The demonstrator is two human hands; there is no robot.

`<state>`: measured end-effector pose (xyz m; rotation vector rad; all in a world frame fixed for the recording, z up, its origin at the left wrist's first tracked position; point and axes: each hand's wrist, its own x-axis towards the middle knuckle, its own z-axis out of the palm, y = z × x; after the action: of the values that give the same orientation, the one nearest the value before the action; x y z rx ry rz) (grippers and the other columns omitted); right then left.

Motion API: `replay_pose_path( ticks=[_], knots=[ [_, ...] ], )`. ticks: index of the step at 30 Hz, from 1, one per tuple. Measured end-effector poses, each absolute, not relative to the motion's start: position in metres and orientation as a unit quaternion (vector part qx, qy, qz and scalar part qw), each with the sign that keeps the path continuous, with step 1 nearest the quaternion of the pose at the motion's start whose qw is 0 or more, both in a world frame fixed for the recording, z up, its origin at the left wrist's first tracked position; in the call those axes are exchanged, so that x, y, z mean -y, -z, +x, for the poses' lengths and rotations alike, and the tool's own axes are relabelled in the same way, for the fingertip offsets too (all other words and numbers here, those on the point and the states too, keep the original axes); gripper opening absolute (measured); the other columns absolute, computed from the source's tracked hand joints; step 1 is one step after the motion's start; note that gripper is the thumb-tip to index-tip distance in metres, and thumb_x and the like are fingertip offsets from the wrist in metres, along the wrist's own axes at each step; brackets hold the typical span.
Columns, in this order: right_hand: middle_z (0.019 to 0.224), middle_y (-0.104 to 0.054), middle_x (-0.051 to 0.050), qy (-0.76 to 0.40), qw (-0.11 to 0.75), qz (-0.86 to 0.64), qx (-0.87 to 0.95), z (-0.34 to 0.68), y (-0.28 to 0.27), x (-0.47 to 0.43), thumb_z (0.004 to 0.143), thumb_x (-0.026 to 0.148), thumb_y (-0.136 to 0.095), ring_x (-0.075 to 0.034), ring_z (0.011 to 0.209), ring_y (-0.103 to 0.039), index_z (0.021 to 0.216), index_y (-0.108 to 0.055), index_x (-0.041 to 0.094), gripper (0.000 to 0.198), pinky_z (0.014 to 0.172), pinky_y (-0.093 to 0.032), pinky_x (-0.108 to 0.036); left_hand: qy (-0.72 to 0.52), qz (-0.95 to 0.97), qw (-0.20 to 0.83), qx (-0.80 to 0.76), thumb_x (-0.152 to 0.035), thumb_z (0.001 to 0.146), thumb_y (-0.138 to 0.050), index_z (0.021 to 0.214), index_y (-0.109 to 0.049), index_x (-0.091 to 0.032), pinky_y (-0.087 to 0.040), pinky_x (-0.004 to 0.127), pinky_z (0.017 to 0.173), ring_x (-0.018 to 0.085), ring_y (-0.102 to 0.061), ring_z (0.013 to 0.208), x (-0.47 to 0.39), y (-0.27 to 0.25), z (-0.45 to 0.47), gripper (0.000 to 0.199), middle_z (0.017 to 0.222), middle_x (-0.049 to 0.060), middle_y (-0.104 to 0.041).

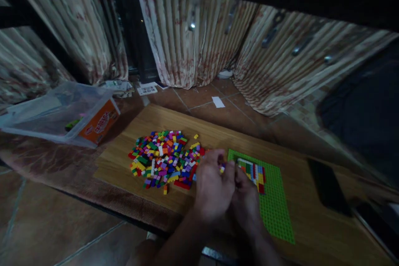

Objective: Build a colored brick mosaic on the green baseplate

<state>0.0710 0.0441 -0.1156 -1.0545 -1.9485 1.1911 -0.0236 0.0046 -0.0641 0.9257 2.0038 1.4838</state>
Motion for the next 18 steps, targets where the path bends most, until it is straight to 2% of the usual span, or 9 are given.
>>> replay_pose_path(
  ticks=[1, 5, 12, 18],
  knots=[
    [0.104, -0.070, -0.007, -0.471, 0.320, -0.400, 0.718, 0.072, 0.114, -0.045, 0.086, 0.035, -0.052, -0.020, 0.093, -0.065, 0.107, -0.062, 0.022, 0.027, 0.082, -0.052, -0.033, -0.509, 0.355, 0.247, -0.744, -0.029, 0.084, -0.054, 0.108, -0.060, -0.018, -0.048, 0.032, 0.083, 0.019, -0.061, 0.094, -0.005, 0.065, -0.029, 0.027, 0.105, 0.008, -0.066],
    [0.101, -0.071, -0.004, -0.570, 0.374, -0.385, 0.622, 0.072, 0.105, -0.045, 0.081, 0.031, -0.061, -0.018, 0.093, -0.065, 0.103, -0.065, 0.024, 0.024, 0.085, -0.051, -0.032, -0.436, 0.420, 0.315, -0.731, -0.025, 0.084, -0.051, 0.091, -0.065, -0.019, -0.049, 0.030, 0.075, 0.017, -0.064, 0.080, -0.007, 0.070, -0.039, 0.016, 0.086, 0.004, -0.069],
    [0.074, -0.068, 0.002, -0.692, 0.404, -0.356, 0.481, 0.074, 0.095, -0.050, 0.070, 0.033, -0.073, -0.012, 0.062, -0.061, 0.094, -0.070, 0.024, 0.026, 0.060, -0.051, -0.025, -0.554, 0.337, 0.457, -0.609, -0.028, 0.078, -0.061, 0.086, -0.071, -0.016, -0.051, 0.024, 0.063, 0.014, -0.063, 0.065, -0.011, 0.071, -0.040, 0.018, 0.073, 0.001, -0.071],
    [0.061, -0.066, 0.001, -0.670, 0.418, -0.386, 0.476, 0.082, 0.095, -0.060, 0.065, 0.036, -0.078, -0.010, 0.054, -0.056, 0.076, -0.071, 0.019, 0.021, 0.053, -0.047, -0.022, -0.574, 0.315, 0.473, -0.590, -0.030, 0.074, -0.067, 0.081, -0.074, -0.015, -0.047, 0.020, 0.057, 0.011, -0.059, 0.060, -0.013, 0.076, -0.034, 0.018, 0.065, 0.001, -0.068]
  ],
)
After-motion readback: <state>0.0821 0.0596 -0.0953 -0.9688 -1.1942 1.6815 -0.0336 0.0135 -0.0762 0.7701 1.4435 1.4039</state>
